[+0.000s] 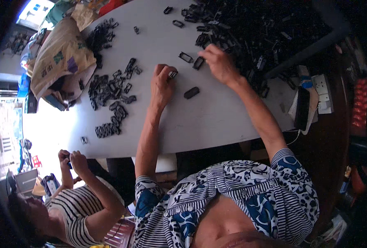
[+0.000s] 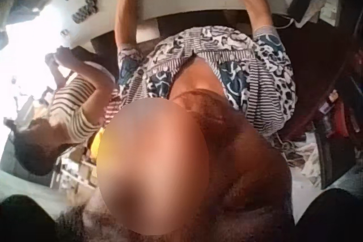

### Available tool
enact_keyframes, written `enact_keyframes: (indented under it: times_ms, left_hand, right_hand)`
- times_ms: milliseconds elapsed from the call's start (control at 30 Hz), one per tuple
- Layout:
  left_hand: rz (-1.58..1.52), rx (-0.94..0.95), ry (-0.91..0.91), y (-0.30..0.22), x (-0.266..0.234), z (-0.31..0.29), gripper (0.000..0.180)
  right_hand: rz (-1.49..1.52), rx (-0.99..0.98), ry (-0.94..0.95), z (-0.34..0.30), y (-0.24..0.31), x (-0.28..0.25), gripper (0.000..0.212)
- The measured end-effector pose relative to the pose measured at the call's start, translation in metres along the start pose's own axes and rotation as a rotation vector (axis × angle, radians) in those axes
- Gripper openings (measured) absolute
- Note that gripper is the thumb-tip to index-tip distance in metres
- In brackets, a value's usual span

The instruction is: The person assembles small black plastic components by hand, then stacks the assembled parts on a table.

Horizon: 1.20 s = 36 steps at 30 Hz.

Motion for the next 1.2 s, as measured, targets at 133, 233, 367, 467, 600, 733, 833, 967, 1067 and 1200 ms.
enact_keyframes:
  times_ms: [133,233,367,467,600,733,833,967,1067,1200]
  left_hand:
    - [-0.148,-0.230,-0.035,0.022,-0.008,-0.010,0.027]
    - [-0.277,-0.350,-0.101,0.029,-0.007,-0.014,0.024]
    - [-0.197,-0.447,-0.071,0.017,-0.006,-0.011,0.023]
    - [0.040,-0.330,-0.118,0.013,-0.005,-0.012,0.019]
    - [0.078,-0.294,-0.090,0.009,-0.007,-0.012,0.015]
    - [0.153,-0.258,-0.071,0.010,-0.006,-0.011,0.021]
    - [0.109,-0.332,-0.083,0.012,-0.004,-0.012,0.024]
    - [-0.088,-0.310,-0.066,0.012,0.001,-0.013,0.023]
    - [0.024,-0.269,-0.033,0.009,0.002,-0.014,0.024]
    - [-0.020,-0.381,-0.005,-0.008,-0.003,-0.009,0.027]
  right_hand:
    - [0.005,0.148,0.073,0.003,0.012,-0.006,0.017]
    - [-0.044,0.187,0.156,0.005,0.017,0.003,0.017]
    - [-0.021,0.209,0.233,0.006,0.016,0.012,0.017]
    - [-0.044,0.179,0.260,0.004,0.019,0.008,0.016]
    - [0.001,0.128,0.299,-0.003,0.007,0.003,0.015]
    - [0.083,0.129,0.273,-0.008,-0.001,-0.002,0.018]
    - [0.069,0.208,0.207,-0.008,0.000,-0.001,0.022]
    - [-0.165,0.228,0.219,-0.008,0.008,0.004,0.026]
    - [-0.202,0.215,0.233,-0.007,0.008,0.008,0.026]
    - [-0.134,0.194,0.139,-0.009,0.007,0.003,0.027]
Point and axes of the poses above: each hand's wrist, its own z-axis towards the middle knuckle, its own x-axis out of the palm, y = z × x, the point moved 3 cm from there along z, towards the middle knuckle, and after that the axes turned 10 degrees about -z, right-handed, at the moved point
